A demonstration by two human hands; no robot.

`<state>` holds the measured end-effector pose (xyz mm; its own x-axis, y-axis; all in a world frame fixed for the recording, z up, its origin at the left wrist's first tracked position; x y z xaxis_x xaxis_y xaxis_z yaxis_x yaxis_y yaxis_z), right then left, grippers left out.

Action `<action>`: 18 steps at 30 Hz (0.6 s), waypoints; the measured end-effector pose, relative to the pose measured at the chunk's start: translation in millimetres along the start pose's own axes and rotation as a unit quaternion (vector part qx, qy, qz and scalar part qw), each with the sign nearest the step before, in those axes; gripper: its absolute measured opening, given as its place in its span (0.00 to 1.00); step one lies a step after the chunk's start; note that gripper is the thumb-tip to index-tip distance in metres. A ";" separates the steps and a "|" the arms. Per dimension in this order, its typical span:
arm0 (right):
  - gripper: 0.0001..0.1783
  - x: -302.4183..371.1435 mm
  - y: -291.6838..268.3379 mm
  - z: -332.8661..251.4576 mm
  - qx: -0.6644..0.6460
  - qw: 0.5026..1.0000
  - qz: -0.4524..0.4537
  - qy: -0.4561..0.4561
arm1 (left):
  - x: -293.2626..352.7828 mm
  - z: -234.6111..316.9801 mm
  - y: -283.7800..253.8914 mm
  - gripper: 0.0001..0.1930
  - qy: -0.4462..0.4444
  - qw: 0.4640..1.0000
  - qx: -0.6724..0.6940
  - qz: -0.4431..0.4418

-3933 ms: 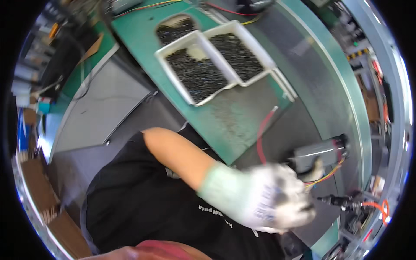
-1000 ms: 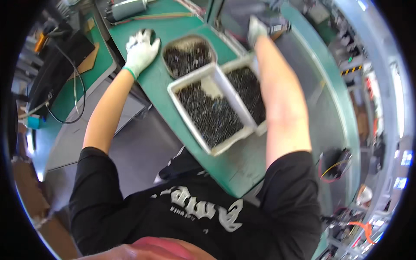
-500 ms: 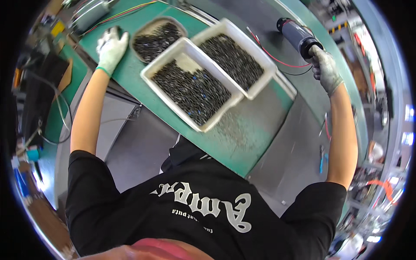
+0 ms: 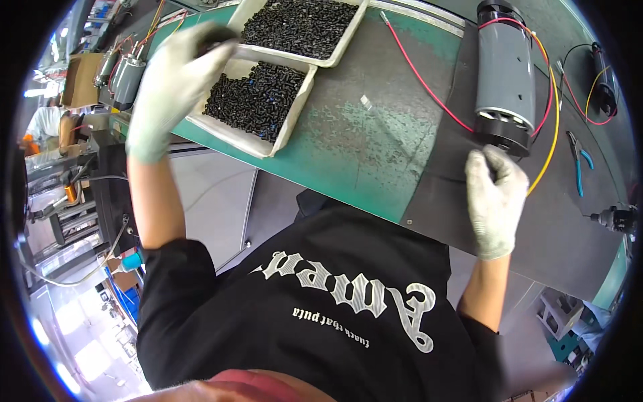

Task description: Attach cooling fans to electric motors and secure them with screws using a power screwdriver and pliers.

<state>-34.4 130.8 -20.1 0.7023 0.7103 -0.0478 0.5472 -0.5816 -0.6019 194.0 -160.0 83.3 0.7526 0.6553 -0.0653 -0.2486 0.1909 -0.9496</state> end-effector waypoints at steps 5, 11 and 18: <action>0.08 7.2 -9.4 -7.3 -0.070 0.978 -0.166 0.107 | -77.7 23.9 67.3 0.11 0.151 0.978 -0.099 0.104; 0.21 30.8 -151.5 13.1 -0.134 0.984 0.117 0.001 | -97.4 6.7 100.9 0.17 0.100 0.988 -0.106 0.059; 0.24 -37.9 -313.3 141.3 0.061 0.884 0.440 -0.146 | -85.3 -6.7 87.4 0.19 0.056 0.992 -0.096 0.059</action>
<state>-296.8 342.1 57.6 0.6739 0.0860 -0.7338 -0.2192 -0.9252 -0.3097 112.2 -204.1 3.8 0.7912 0.5768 -0.2033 -0.2262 -0.0329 -0.9735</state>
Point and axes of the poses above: each hand's wrist, its own x-axis away from the middle knuckle, its own y-axis out of the palm, z = x × y, the point moved 3 cm from there along -x, towards the middle knuckle
